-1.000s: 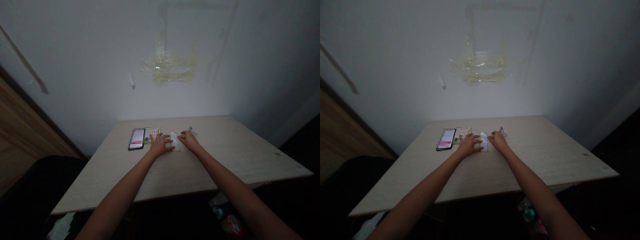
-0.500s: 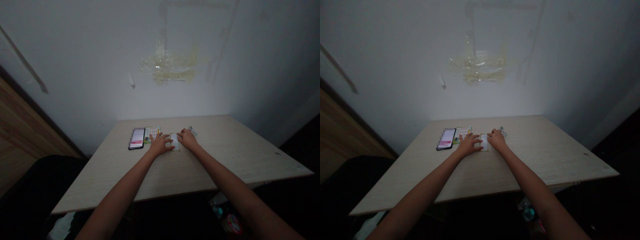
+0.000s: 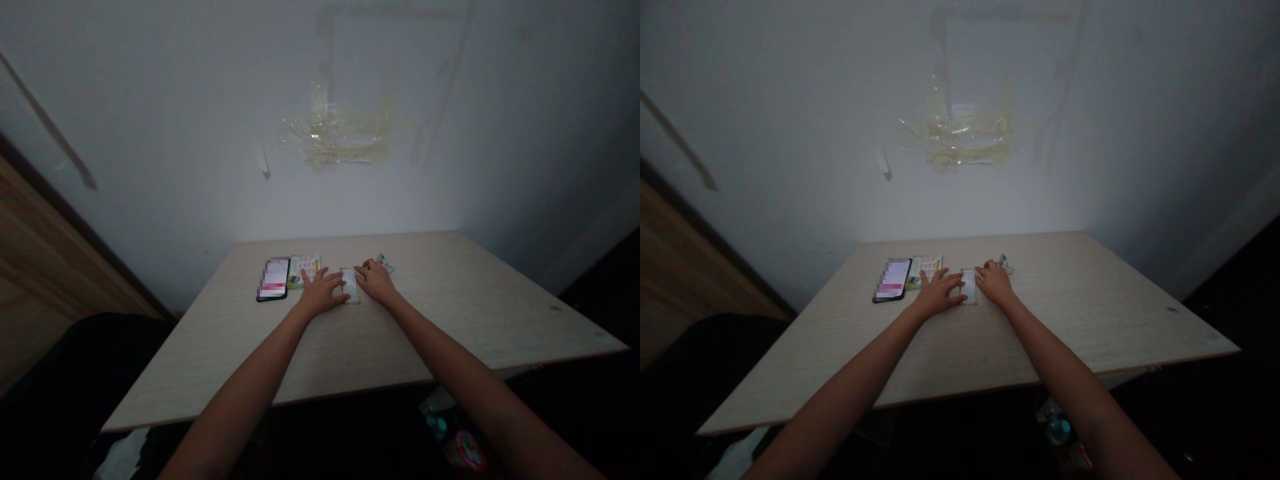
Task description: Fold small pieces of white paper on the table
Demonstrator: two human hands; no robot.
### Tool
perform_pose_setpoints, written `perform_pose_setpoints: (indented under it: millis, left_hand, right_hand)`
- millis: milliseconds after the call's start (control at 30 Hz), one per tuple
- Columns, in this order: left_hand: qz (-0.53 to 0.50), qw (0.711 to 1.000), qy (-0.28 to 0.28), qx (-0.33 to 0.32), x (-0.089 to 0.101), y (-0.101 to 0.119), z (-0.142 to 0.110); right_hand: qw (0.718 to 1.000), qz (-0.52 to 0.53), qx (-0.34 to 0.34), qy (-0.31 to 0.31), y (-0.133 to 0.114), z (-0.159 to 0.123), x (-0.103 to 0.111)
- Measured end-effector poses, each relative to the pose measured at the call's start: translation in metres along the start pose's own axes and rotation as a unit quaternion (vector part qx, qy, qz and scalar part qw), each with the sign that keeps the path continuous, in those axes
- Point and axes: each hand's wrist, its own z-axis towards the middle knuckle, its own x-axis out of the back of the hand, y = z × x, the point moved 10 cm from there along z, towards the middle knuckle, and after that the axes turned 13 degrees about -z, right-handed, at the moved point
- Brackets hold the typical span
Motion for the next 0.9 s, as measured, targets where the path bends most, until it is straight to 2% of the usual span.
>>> perform_pose_setpoints:
  millis: [300,533,633,900]
  left_hand:
    - [0.006,1.0,-0.013,-0.003,-0.004,0.001,0.0]
    - [0.003,1.0,-0.024,0.001,-0.005,-0.003,0.0]
    - [0.004,0.999,-0.032,0.0,-0.007,-0.005,0.001]
    - [0.013,0.999,-0.053,-0.002,-0.008,-0.004,0.002]
  right_hand:
    - [0.985,0.172,0.012,0.006,0.014,-0.004,-0.004]
    - [0.967,0.253,-0.016,-0.04,0.018,-0.012,-0.004]
    - [0.971,0.237,-0.005,-0.033,0.016,-0.009,-0.002]
    - [0.991,0.118,0.055,0.001,0.009,-0.001,-0.006]
